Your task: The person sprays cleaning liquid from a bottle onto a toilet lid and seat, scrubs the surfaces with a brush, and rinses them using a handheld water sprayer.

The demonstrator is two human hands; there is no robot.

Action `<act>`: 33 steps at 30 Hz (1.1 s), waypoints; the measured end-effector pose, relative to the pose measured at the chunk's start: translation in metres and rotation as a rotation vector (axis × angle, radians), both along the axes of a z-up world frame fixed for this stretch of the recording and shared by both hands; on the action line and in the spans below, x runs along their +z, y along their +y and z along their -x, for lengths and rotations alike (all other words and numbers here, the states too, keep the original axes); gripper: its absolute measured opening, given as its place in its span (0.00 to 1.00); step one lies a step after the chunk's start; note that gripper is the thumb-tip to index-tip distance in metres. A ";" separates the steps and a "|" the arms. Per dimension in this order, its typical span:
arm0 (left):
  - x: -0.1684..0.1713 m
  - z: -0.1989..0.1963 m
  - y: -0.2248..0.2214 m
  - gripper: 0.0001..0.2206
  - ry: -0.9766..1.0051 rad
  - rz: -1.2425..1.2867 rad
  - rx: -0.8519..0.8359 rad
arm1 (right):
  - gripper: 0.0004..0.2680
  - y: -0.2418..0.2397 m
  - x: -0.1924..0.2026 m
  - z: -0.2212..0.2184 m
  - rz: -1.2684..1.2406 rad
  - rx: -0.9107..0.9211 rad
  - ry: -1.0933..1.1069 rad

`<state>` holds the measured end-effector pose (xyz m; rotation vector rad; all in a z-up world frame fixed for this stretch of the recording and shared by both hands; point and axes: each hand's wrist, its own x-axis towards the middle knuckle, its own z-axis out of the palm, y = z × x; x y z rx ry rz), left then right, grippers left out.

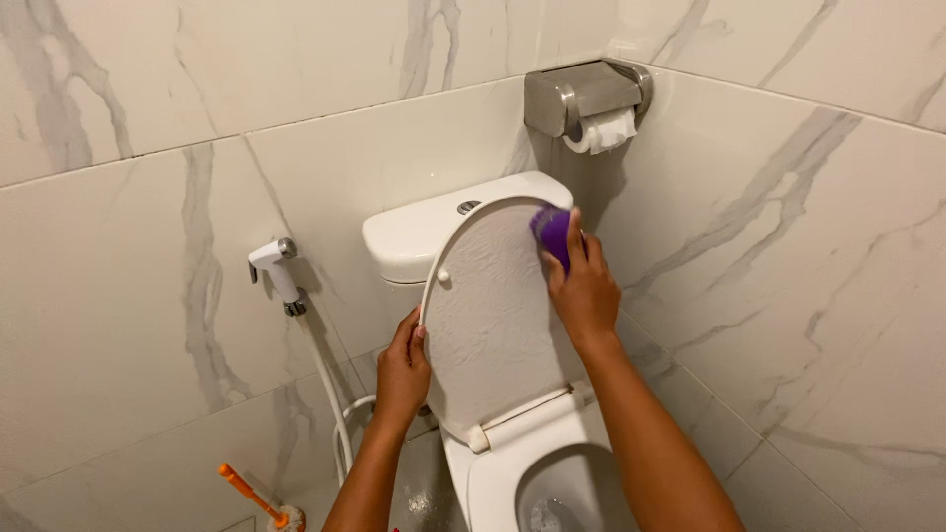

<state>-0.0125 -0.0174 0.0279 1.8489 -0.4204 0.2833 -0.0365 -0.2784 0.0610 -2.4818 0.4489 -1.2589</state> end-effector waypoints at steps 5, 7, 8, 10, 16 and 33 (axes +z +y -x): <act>0.000 0.002 0.000 0.17 0.028 0.025 -0.003 | 0.29 -0.016 -0.069 0.009 -0.212 -0.066 0.035; -0.003 0.001 0.000 0.17 0.024 0.020 0.001 | 0.29 -0.020 -0.069 0.007 -0.224 -0.058 0.035; -0.004 0.001 0.000 0.17 0.018 0.014 0.002 | 0.29 -0.022 -0.069 0.006 -0.238 -0.053 0.034; -0.011 -0.005 -0.004 0.17 0.004 0.015 -0.002 | 0.29 -0.020 -0.044 0.005 -0.225 -0.021 0.019; 0.001 0.007 0.001 0.18 0.019 0.018 -0.016 | 0.28 -0.018 -0.038 0.002 -0.162 -0.013 0.003; -0.004 0.004 0.003 0.18 0.064 0.029 -0.042 | 0.29 0.009 -0.010 -0.005 -0.184 -0.030 0.045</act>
